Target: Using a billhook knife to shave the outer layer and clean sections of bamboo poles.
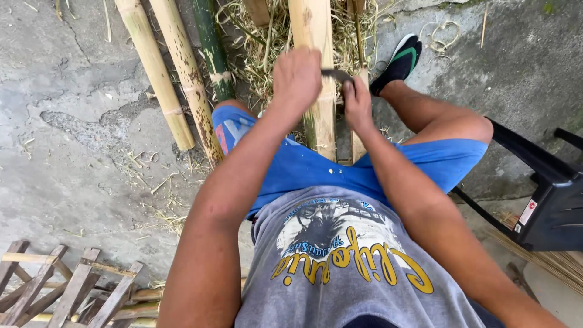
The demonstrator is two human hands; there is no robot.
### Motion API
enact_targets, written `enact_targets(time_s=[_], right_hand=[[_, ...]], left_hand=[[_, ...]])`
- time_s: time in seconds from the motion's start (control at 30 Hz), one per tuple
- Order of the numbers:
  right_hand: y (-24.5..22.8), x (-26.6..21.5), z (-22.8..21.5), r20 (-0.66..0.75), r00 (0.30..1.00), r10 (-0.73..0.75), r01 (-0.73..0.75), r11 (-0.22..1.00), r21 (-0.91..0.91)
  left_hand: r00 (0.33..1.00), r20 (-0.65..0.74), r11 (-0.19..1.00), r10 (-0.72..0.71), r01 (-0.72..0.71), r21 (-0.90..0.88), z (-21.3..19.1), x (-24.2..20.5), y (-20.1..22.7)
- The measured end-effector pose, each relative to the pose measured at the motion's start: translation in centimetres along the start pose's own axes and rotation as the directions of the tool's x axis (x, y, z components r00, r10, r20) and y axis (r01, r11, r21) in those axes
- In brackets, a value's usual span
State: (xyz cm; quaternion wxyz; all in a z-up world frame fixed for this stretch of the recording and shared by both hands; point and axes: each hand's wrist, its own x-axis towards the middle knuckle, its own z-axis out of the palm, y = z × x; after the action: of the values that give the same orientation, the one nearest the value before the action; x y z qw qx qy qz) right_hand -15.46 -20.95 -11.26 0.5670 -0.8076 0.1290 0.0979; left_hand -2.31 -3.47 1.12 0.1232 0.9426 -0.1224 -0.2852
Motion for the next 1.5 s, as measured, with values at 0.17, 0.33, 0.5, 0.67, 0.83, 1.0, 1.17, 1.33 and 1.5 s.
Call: enact_targets(time_s=[0.17,0.33,0.5,0.67,0.83,1.0,1.17,1.33,1.5], right_hand=[[5.2,-7.7,-0.9,0.152,0.956,0.251,-0.269,0.957,0.110],[6.6,-8.8,-2.7,0.276,0.954,0.120,-0.105,0.992,-0.069],[0.7,1.8,-1.2,0.213,0.967,0.139,-0.144,0.990,0.008],[-0.2,2.4,0.8,0.128,0.985,0.119,-0.142,0.971,0.194],[3.8,-5.8,0.2,0.145,0.959,0.246,-0.268,0.949,0.164],[2.6,-1.9,-0.3,0.139,0.974,0.179,-0.188,0.981,0.055],[2.5,-0.7,0.0,0.108,0.974,0.199,-0.209,0.973,0.096],[2.1,-5.0,-0.2,0.147,0.971,0.190,-0.208,0.971,0.121],[2.1,-5.6,0.1,0.167,0.960,0.223,-0.248,0.957,0.149]], left_hand=[[0.999,0.024,0.998,0.037,-0.036,-0.056,3.3,-5.8,0.8],[0.996,0.084,0.990,0.028,-0.016,-0.139,5.5,-8.3,1.7],[0.993,-0.112,0.999,0.029,-0.032,-0.022,0.1,-0.2,-0.2],[0.924,-0.366,0.993,0.114,-0.097,0.067,-0.5,1.0,-0.8],[0.938,-0.340,0.997,0.073,-0.072,0.014,2.0,-4.6,2.0],[0.985,-0.159,0.997,0.063,-0.070,-0.039,1.9,-0.3,1.1],[0.984,-0.170,0.999,0.050,-0.050,0.003,1.9,1.2,0.9],[0.980,-0.189,0.998,0.063,-0.061,0.017,1.9,-4.3,1.7],[0.986,-0.166,0.999,0.029,-0.033,-0.022,2.0,-4.6,1.9]])
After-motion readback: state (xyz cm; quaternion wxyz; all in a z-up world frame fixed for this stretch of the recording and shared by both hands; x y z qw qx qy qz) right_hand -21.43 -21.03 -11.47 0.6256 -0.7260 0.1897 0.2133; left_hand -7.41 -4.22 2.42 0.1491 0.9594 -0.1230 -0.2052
